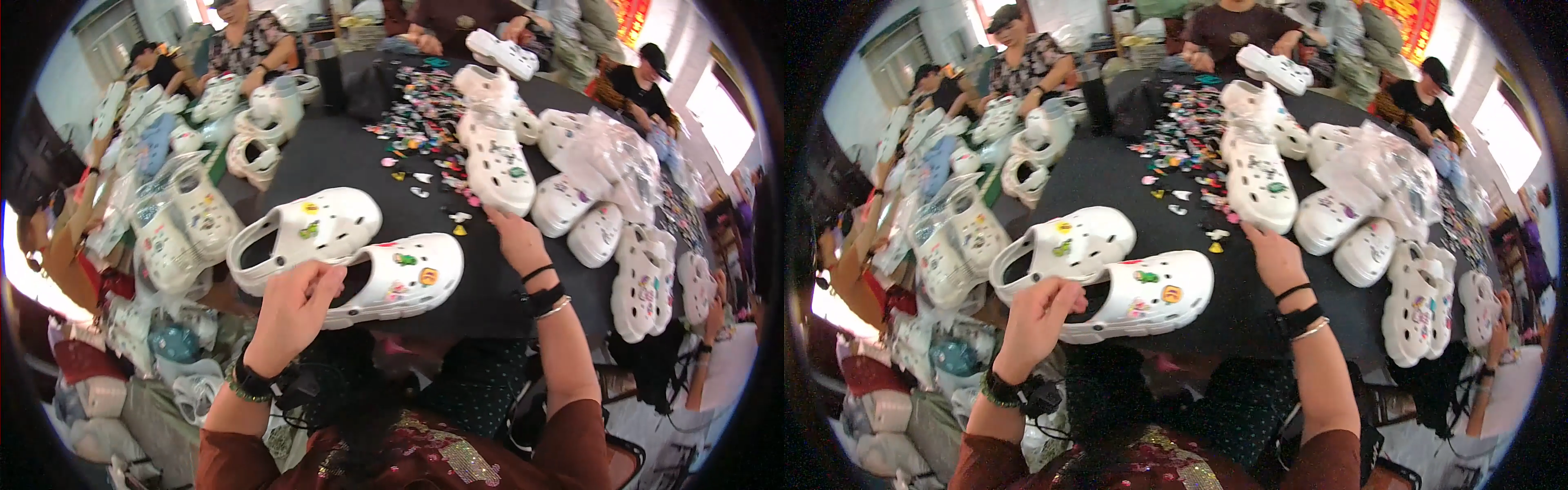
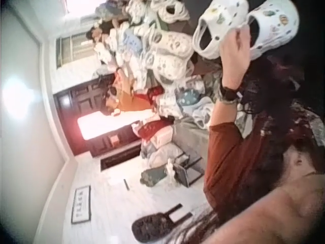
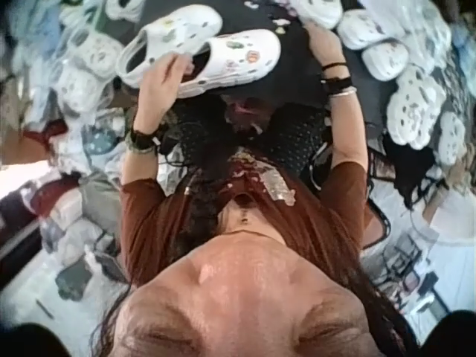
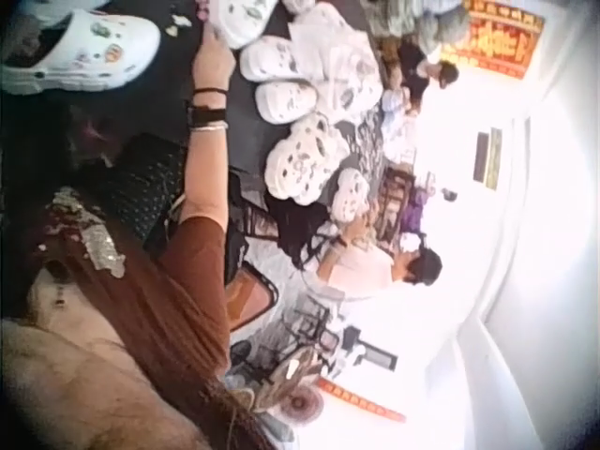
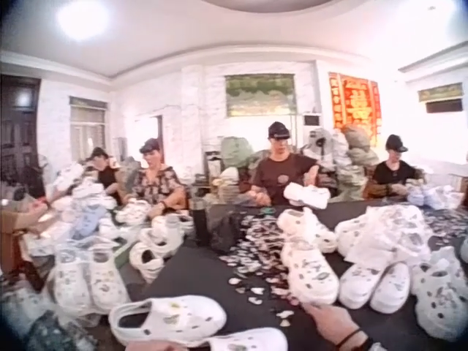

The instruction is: Attaching decorative charms to white rubber clogs at an assembly table.

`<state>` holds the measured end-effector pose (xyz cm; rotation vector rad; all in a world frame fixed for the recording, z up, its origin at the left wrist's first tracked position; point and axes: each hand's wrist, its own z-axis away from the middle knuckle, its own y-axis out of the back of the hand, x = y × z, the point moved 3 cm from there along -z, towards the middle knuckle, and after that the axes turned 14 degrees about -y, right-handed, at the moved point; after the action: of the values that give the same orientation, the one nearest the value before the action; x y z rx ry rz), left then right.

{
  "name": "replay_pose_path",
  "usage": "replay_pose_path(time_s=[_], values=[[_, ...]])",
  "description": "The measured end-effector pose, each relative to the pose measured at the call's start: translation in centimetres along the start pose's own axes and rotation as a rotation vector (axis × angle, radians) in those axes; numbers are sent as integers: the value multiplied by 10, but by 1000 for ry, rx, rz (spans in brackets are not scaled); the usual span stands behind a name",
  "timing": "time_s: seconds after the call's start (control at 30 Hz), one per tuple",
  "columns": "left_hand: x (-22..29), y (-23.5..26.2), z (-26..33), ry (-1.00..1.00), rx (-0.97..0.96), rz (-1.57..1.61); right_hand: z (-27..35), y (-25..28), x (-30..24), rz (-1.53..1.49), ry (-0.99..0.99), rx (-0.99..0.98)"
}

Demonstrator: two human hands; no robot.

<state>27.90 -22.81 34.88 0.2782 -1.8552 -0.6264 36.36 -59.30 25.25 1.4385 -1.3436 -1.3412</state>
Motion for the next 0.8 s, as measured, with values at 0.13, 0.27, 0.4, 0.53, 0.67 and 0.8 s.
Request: replay_pose_path(time_s=[0.13,0.27,0.4,0.53,0.67,0.8], values=[[-21,33,-4,-135,335,-226,-4,-6,-9,104,67,34],[-77,51,-13,22,387,-77,-4,-18,-4,158,71,104],[-107,61,-39,370,104,375,3,-3,-12,199,26,120],[-99,55,-66,515,37,706,8,7,-10,108,-16,129],[-108,34,-84,531,0,977,3,-12,6,79,-59,61],[-99,28,-87,518,43,861,12,-6,15,-80,-158,-23]])
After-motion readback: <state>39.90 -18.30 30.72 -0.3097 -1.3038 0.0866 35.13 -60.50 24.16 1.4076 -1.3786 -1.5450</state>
